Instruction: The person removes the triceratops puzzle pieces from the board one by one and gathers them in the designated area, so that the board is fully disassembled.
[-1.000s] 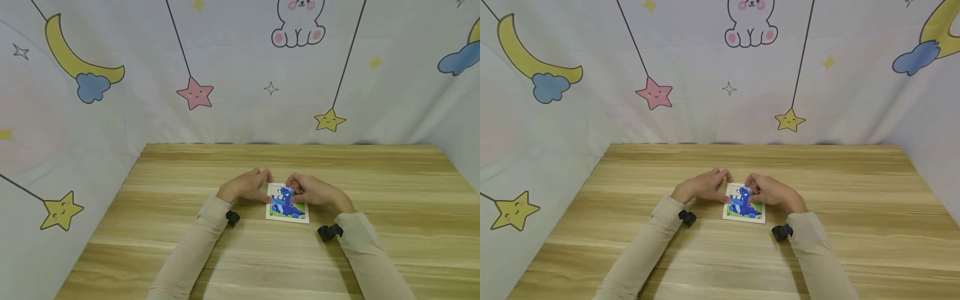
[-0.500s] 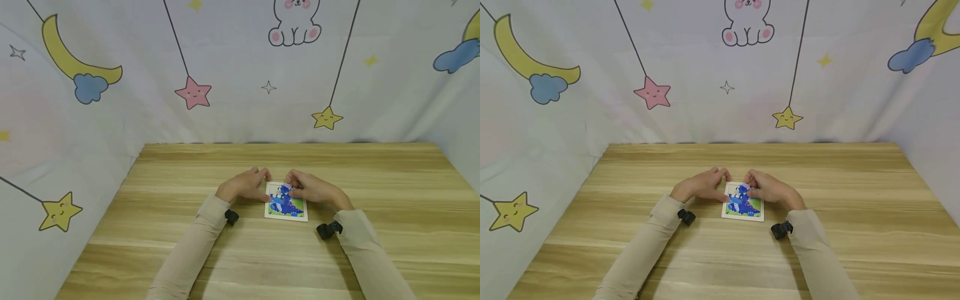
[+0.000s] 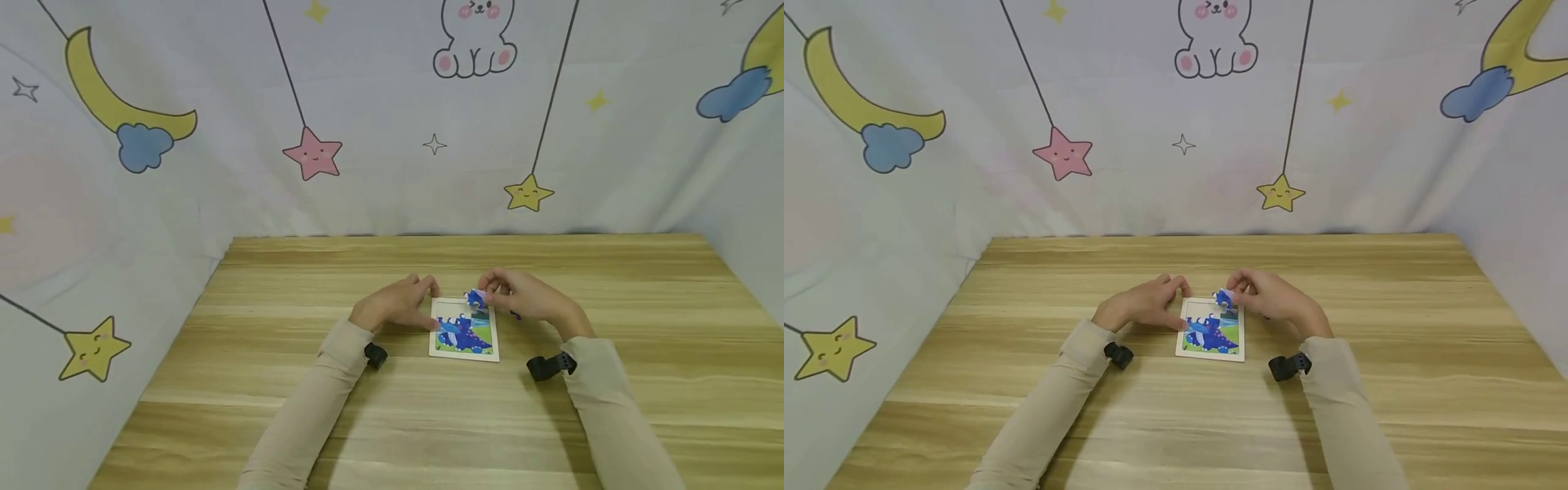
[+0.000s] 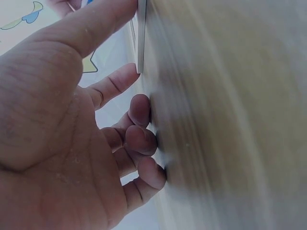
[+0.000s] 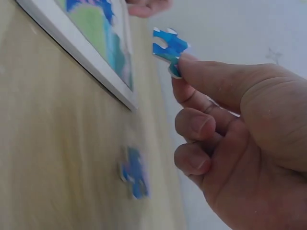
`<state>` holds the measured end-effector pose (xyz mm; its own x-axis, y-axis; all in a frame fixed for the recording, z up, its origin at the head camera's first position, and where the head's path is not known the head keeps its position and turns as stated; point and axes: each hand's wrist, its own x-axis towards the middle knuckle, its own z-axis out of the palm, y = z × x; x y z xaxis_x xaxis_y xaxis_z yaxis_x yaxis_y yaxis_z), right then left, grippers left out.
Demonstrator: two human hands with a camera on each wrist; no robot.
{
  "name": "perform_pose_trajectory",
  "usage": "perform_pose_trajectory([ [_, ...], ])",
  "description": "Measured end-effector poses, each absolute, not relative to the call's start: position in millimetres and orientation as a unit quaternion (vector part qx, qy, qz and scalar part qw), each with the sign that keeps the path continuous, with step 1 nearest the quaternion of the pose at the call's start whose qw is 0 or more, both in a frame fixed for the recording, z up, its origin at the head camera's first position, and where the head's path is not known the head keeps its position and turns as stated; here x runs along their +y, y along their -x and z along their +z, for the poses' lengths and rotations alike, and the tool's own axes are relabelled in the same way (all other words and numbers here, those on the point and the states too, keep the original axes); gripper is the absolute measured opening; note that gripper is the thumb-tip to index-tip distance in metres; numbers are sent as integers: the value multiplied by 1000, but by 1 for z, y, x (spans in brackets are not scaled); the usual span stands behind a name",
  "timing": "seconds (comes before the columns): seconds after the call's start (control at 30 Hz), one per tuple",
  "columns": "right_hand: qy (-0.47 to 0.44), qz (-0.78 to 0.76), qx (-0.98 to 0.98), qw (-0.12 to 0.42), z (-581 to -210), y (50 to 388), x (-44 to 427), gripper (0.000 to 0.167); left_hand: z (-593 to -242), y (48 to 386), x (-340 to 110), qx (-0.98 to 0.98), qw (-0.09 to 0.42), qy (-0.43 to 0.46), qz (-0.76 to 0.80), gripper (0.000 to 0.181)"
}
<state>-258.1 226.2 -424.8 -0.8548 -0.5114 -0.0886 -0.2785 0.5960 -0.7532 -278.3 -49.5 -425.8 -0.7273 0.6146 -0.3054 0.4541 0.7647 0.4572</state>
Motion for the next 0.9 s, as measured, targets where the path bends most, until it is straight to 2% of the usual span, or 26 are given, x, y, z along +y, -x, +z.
perform_pose_trajectory([
  [0.43, 198, -376, 895, 138, -409, 253, 284, 18, -427, 278, -53, 908, 224, -302, 186, 54],
  [0.9, 182, -343, 912, 134, -412, 250, 313, 12, -427, 280, -52, 905, 225, -307, 192, 53],
])
